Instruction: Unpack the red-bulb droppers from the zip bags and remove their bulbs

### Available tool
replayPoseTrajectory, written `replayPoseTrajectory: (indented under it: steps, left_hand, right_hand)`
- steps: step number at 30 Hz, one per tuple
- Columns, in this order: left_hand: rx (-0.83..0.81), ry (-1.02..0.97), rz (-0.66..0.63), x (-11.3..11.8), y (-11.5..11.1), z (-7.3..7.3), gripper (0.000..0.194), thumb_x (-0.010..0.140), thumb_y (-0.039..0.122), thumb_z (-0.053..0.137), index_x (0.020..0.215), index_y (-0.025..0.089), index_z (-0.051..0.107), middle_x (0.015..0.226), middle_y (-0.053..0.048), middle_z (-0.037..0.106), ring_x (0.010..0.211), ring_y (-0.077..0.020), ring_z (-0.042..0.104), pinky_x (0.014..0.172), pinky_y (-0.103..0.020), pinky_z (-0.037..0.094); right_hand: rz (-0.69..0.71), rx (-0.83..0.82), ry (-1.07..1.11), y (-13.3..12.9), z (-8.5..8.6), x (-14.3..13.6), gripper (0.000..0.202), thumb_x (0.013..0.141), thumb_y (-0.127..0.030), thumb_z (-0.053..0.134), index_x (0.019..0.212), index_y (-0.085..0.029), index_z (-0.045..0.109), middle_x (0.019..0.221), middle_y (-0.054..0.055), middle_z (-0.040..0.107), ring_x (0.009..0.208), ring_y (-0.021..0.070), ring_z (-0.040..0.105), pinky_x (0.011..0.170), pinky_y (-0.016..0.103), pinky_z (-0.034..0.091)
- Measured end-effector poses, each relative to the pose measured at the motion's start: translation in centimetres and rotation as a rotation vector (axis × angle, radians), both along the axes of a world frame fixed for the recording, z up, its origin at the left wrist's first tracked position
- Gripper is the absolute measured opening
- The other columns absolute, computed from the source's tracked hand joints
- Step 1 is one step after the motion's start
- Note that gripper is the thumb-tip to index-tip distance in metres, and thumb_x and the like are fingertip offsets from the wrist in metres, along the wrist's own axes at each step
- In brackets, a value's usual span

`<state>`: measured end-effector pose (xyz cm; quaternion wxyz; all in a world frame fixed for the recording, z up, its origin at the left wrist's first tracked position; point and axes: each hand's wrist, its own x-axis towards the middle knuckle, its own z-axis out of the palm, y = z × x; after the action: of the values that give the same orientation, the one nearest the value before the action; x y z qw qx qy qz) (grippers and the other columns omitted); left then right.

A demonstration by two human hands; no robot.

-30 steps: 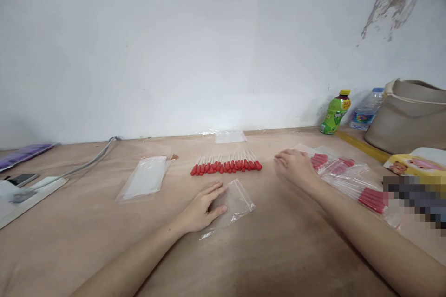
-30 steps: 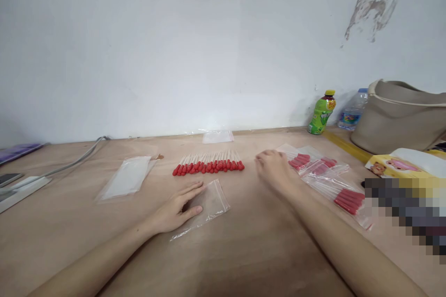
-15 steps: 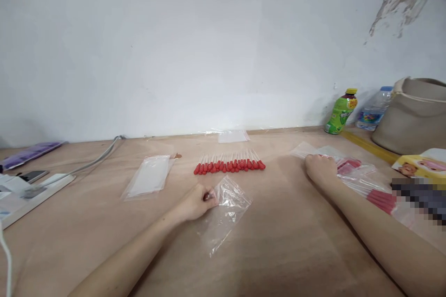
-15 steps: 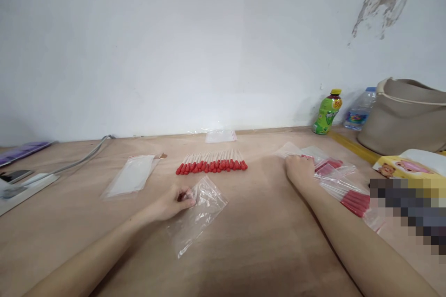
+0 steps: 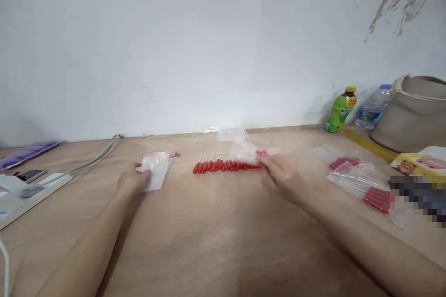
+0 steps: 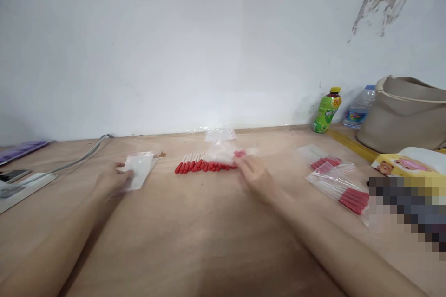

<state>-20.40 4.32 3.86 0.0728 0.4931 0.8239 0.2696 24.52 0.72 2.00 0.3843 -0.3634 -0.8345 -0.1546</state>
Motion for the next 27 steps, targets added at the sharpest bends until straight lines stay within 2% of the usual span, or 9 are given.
replayPoseTrajectory:
  steps: [3,8,10,12,14,16,19,24,27]
  left_hand:
    - [-0.005,0.295,0.043,0.0,-0.1,-1.0,0.046,0.069,0.039,0.058,0.106,0.013,0.047,0.096,-0.017,0.06,0.095,-0.0378,0.054,0.074,-0.045,0.043]
    - [0.178,0.511,0.028,3.7,-0.6,0.4,0.043,0.075,0.04,0.052,0.111,0.017,0.048,0.115,-0.017,0.049,0.11,-0.0391,0.041,0.088,-0.05,0.034]
    - [0.36,0.504,-0.17,7.1,-1.3,1.0,0.034,0.079,0.038,0.048,0.106,0.018,0.053,0.109,-0.013,0.052,0.107,-0.0334,0.045,0.091,-0.047,0.034]
    - [0.414,0.364,-0.514,11.2,-2.6,1.0,0.025,0.082,0.033,0.045,0.099,0.018,0.057,0.101,-0.009,0.056,0.101,-0.025,0.05,0.092,-0.037,0.038]
    - [0.338,0.267,-0.874,15.1,-4.4,0.4,0.024,0.085,0.031,0.042,0.097,0.021,0.059,0.106,-0.006,0.056,0.103,-0.0204,0.05,0.094,-0.033,0.038]
    - [0.248,0.18,-1.122,18.0,-6.1,-0.6,0.028,0.087,0.03,0.039,0.109,0.024,0.056,0.117,-0.004,0.052,0.109,-0.0178,0.047,0.095,-0.031,0.037]
    - [0.144,0.13,-1.265,19.9,-7.4,-2.0,0.039,0.089,0.031,0.036,0.128,0.027,0.039,0.133,-0.003,0.04,0.123,-0.018,0.035,0.102,-0.035,0.032]
    - [-0.022,0.176,-1.366,18.8,-7.0,-2.4,0.05,0.088,0.036,0.039,0.136,0.03,0.022,0.143,-0.001,0.022,0.131,-0.0195,0.022,0.106,-0.04,0.024]
    - [-0.039,0.163,-1.39,18.1,-6.8,-1.9,0.053,0.085,0.038,0.044,0.135,0.03,0.025,0.143,-0.002,0.024,0.13,-0.0212,0.022,0.106,-0.041,0.024]
  right_hand:
    - [0.246,-0.055,-0.05,-2.3,-1.8,-3.7,0.033,0.085,-0.011,0.034,0.115,-0.016,0.047,0.1,0.012,0.058,0.097,0.0207,0.052,0.083,0.035,0.045]
    - [0.419,-0.219,-0.122,-3.7,-2.7,-5.7,0.025,0.085,-0.014,0.039,0.106,-0.016,0.052,0.095,0.01,0.061,0.093,0.019,0.055,0.084,0.034,0.045]
    - [0.414,-0.329,0.001,-3.7,-2.4,-5.4,0.023,0.085,-0.019,0.043,0.105,-0.018,0.053,0.097,0.009,0.061,0.093,0.0179,0.055,0.082,0.032,0.045]
    - [0.346,-0.413,0.155,-3.4,-2.3,-4.7,0.021,0.085,-0.022,0.044,0.102,-0.02,0.055,0.097,0.007,0.061,0.09,0.0164,0.057,0.078,0.03,0.046]
    - [0.197,-0.449,0.269,-2.7,-2.5,-3.7,0.018,0.084,-0.022,0.043,0.093,-0.02,0.058,0.089,0.005,0.062,0.083,0.0159,0.058,0.074,0.029,0.046]
    - [0.018,-0.497,0.315,-1.9,-3.0,-2.7,0.016,0.082,-0.026,0.046,0.081,-0.019,0.06,0.078,0.004,0.062,0.076,0.0167,0.058,0.068,0.029,0.045]
    - [-0.111,-0.628,0.302,-1.0,-3.5,-2.0,0.023,0.079,-0.036,0.049,0.071,-0.018,0.061,0.068,0.002,0.062,0.066,0.0164,0.056,0.059,0.027,0.042]
    - [-0.029,-0.713,0.252,-1.2,-3.4,-2.7,0.022,0.077,-0.035,0.051,0.07,-0.018,0.062,0.068,0.001,0.062,0.062,0.0141,0.053,0.058,0.026,0.038]
    - [0.033,-0.693,0.258,-1.4,-3.4,-2.9,0.014,0.076,-0.025,0.051,0.072,-0.019,0.063,0.07,0.0,0.062,0.065,0.0139,0.053,0.062,0.026,0.038]
